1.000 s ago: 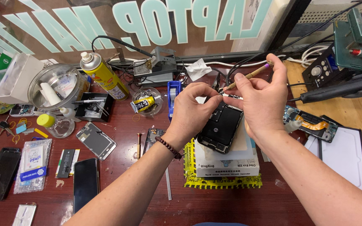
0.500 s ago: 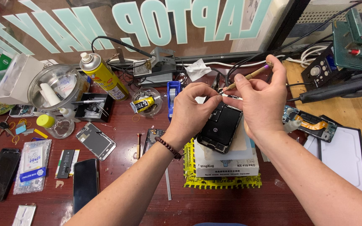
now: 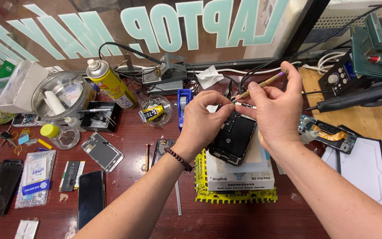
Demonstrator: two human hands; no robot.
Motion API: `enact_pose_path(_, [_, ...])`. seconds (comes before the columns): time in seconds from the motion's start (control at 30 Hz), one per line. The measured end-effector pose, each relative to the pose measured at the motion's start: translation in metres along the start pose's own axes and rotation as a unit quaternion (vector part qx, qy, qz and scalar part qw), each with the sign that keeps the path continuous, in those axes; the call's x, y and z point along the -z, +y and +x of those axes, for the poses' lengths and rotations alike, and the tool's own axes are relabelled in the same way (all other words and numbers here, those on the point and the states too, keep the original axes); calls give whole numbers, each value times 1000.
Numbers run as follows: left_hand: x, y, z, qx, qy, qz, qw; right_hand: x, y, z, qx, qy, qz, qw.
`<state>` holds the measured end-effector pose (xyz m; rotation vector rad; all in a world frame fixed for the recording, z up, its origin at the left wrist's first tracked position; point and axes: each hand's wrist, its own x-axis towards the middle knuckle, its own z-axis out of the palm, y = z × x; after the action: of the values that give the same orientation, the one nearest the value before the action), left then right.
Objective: The person opens a smartphone, pries inside the chassis with a tool, removes the old screen assembly, and peels the protective film from a new screen. They align the new screen onto the phone body and press it into place, then hold up the reassembled phone.
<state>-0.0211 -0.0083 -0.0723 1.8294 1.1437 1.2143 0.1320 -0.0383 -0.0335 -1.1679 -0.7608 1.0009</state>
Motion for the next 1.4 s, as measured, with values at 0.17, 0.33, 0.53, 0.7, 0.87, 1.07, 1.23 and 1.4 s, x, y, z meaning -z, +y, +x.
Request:
enact_pose_path(0.17, [-2, -1, 0, 10, 2, -4, 1000, 0, 0, 0, 0, -3, -5, 1000])
enact_pose_path(0.33, [-1, -1, -1, 14, 1, 4, 1000, 0, 2, -1, -3, -2, -8, 1000])
enact_pose_path(0.53, [0, 3, -2, 32, -10, -5, 999, 1, 2, 1, -7, 1, 3, 1000])
enact_pose_path(0.7, [0, 5, -1, 34, -11, 2, 999, 3, 3, 1, -7, 8, 10, 1000])
enact_pose_path(0.87, [2, 5, -1, 37, -14, 1, 999, 3, 3, 1, -2, 5, 15, 1000])
enact_pose_path(1.07, [-1, 5, -1, 23, -9, 1, 1000, 3, 3, -1, 0, -1, 8, 1000])
enact_pose_path(1.23, [-1, 4, -1, 32, -13, 0, 999, 3, 5, 0, 2, -3, 16, 1000])
enact_pose_path(1.4, [-1, -1, 1, 91, -45, -69, 992, 15, 10, -1, 102, -43, -74, 991])
